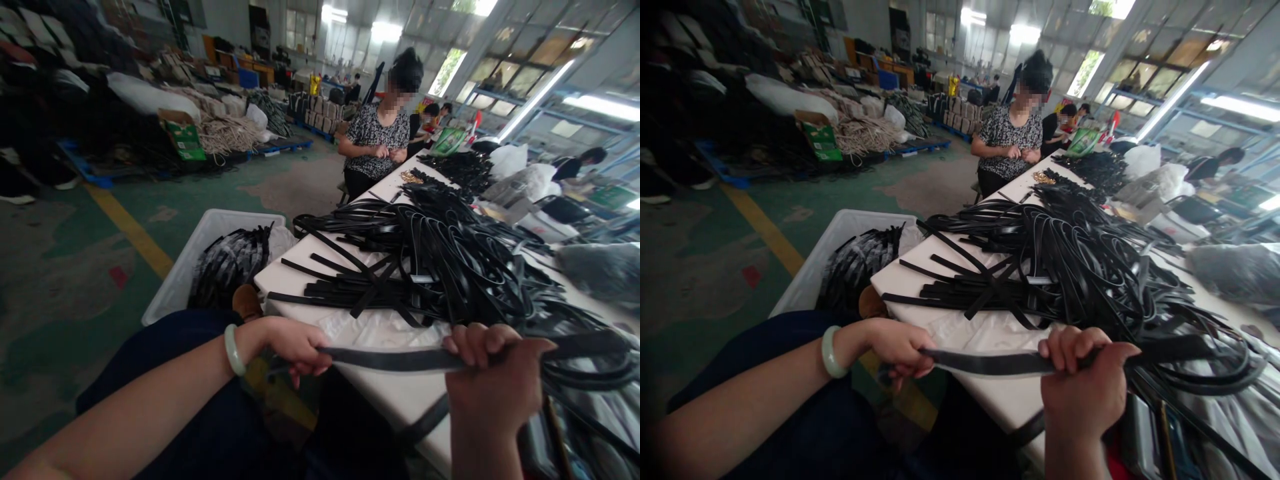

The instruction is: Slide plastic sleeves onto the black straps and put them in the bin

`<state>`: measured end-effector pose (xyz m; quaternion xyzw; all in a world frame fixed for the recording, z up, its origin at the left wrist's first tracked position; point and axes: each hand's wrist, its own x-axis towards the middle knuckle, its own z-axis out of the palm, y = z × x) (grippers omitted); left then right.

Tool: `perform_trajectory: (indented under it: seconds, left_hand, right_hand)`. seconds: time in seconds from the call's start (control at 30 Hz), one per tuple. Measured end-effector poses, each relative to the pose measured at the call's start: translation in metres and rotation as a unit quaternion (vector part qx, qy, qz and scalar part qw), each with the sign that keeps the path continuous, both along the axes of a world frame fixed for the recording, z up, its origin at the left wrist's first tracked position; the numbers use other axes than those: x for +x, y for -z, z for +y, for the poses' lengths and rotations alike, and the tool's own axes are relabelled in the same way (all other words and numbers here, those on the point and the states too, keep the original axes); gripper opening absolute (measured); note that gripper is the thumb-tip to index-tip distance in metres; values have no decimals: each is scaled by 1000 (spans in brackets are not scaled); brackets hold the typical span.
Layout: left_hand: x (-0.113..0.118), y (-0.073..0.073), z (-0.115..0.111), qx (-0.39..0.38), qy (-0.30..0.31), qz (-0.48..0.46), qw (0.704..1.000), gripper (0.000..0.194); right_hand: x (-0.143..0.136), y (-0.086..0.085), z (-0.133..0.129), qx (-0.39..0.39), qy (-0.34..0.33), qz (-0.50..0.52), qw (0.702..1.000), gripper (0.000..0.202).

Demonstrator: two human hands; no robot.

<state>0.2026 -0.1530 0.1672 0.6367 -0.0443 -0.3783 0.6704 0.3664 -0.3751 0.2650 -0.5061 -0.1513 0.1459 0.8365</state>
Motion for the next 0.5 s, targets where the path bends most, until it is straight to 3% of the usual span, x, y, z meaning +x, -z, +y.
perform_trajectory:
  seconds: [0.07, 0.13, 0.17, 0.23, 0.27, 0.33, 0.4, 0.5]
  left_hand:
    - [1, -6, -3, 21, -43, -1, 999, 14]
    - [3, -12, -8, 82, -29, -18, 996, 11]
    - [4, -14, -12, 125, -15, -36, 991, 9]
    - [6, -16, -21, 207, -1, -87, 975, 6]
    - [5, -16, -26, 240, -9, -119, 963, 8]
    - [3, -15, -33, 295, -46, -196, 934, 11]
    - [-3, -15, -32, 335, -79, -258, 903, 13]
    - [-13, -18, -13, 402, -96, -280, 866, 22]
  right_hand:
    - [-15, 5, -3, -59, -56, -32, 996, 44]
    - [-36, 19, 0, -174, -156, -78, 969, 25]
    - [-47, 28, 4, -238, -214, -111, 941, 19]
    - [-67, 48, 11, -353, -312, -182, 863, 27]
    - [-75, 57, 15, -401, -335, -205, 827, 30]
    - [-82, 71, 20, -461, -341, -214, 791, 29]
    - [-78, 76, 18, -471, -331, -221, 787, 28]
    - [-56, 66, 2, -429, -312, -254, 809, 38]
